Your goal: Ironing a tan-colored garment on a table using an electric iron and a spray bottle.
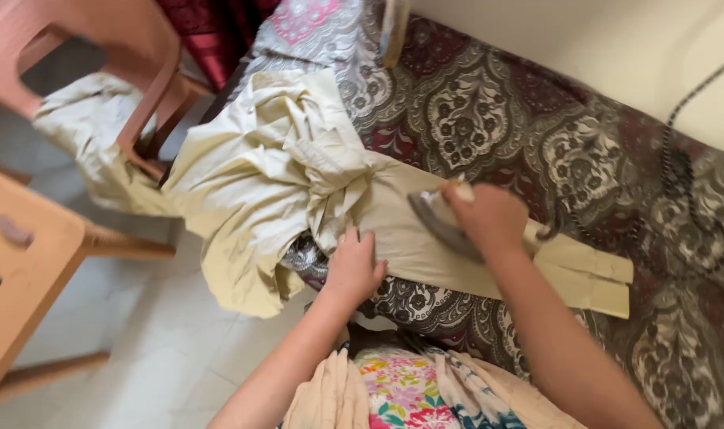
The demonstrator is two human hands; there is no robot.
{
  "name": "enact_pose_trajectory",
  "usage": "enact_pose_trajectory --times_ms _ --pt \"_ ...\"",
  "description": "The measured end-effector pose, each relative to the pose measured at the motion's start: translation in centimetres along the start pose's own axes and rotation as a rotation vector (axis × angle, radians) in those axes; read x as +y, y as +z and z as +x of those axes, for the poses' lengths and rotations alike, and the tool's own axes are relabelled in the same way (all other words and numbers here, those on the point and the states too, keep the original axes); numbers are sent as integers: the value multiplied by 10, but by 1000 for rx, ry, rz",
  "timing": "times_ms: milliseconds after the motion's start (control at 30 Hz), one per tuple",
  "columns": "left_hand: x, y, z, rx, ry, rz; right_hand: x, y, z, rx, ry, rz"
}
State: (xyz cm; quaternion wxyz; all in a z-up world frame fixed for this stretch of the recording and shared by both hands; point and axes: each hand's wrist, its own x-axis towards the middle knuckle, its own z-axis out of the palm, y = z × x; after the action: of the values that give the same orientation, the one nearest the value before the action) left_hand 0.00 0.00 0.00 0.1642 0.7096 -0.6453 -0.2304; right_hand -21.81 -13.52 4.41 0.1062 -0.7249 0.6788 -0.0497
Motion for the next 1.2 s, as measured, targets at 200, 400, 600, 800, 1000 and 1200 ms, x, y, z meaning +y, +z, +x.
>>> enact_pose_trajectory --times_ms 200,400,600,800,1000,1200 --pt "-25 -17 11 45 17 40 -9 -10 -106 113 -37 153" --pt "-50 -17 14 115 73 -26 -8 1 -115 337 -75 86" --pt "-56 -17 5 63 163 0 15 24 1 302 85 -74" --pt "-57 -49 2 91 115 -88 1 15 45 246 174 -38" --pt "-77 -48 17 443 162 -168 -12 20 -20 166 112 -42" --pt "-89 -48 20 437 20 -349 -13 9 -104 352 -527 96"
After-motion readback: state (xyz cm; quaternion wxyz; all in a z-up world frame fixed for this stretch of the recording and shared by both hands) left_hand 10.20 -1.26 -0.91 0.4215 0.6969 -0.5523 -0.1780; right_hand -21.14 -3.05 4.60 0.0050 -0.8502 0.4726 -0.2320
